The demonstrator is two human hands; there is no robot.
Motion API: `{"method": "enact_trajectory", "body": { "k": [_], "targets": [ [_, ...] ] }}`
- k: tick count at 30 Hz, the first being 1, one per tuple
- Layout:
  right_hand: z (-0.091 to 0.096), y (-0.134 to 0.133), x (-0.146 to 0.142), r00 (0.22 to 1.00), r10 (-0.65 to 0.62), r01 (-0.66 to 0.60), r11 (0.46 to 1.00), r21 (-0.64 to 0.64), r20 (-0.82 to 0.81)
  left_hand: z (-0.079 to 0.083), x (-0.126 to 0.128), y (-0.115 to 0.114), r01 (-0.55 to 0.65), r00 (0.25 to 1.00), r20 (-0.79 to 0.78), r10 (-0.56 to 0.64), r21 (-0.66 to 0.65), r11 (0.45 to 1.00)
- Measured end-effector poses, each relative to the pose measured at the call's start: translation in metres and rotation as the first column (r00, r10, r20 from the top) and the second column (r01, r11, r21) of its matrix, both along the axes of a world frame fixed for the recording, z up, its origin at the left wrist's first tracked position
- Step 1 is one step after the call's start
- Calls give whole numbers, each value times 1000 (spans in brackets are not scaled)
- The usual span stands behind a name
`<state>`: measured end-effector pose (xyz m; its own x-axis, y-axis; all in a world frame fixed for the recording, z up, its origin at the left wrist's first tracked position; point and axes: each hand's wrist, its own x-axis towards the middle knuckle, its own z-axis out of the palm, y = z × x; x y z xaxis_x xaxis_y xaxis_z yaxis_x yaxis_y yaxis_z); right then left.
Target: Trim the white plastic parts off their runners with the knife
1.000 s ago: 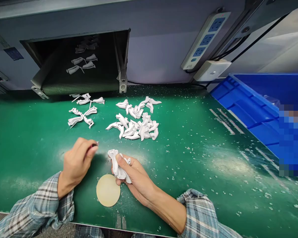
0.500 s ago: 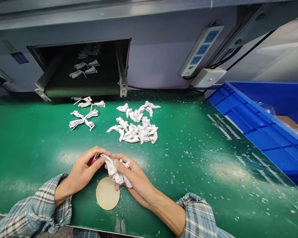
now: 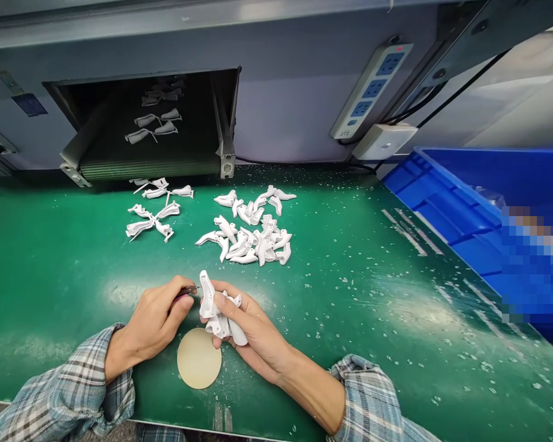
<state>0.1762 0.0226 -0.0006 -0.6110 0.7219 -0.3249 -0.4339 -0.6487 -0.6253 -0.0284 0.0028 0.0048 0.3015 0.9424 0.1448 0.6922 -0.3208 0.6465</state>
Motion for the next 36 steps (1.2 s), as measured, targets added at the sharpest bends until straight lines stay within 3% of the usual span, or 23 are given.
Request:
{"method": "enact_trajectory", "body": {
  "k": [10, 16, 23, 25, 27, 30, 33, 36],
  "targets": [
    [-4, -1, 0, 1000, -7, 6, 1000, 25, 25, 2, 4, -2, 31, 982, -189, -20, 59, 998],
    [1, 2, 4, 997, 38, -46, 992, 120, 68, 5, 4, -2, 49, 967, -252, -28, 78, 996],
    [3, 4, 7, 988, 97, -119, 976, 185, 121, 17, -4, 3, 172, 982, -42, -184, -204, 964],
    [3, 4, 7, 987, 100, -122, 975, 187, 124, 18, -6, 5, 246, 969, 104, -225, -297, 922],
    [2, 5, 6, 989, 90, -110, 978, 175, 117, 18, -9, 8, 291, 938, 288, -191, -359, 887],
    [2, 7, 4, 995, 69, -78, 990, 120, 72, 15, -13, 12, 149, 915, 403, 8, -359, 921],
    [2, 6, 2, 998, 61, -61, 998, 1, -10, 12, -16, 18, -85, 943, 286, 167, -279, 957],
    [0, 4, 1, 995, 44, -54, 992, -113, -87, 7, -16, 29, -170, 980, 72, 185, -177, 970]
  ]
}}
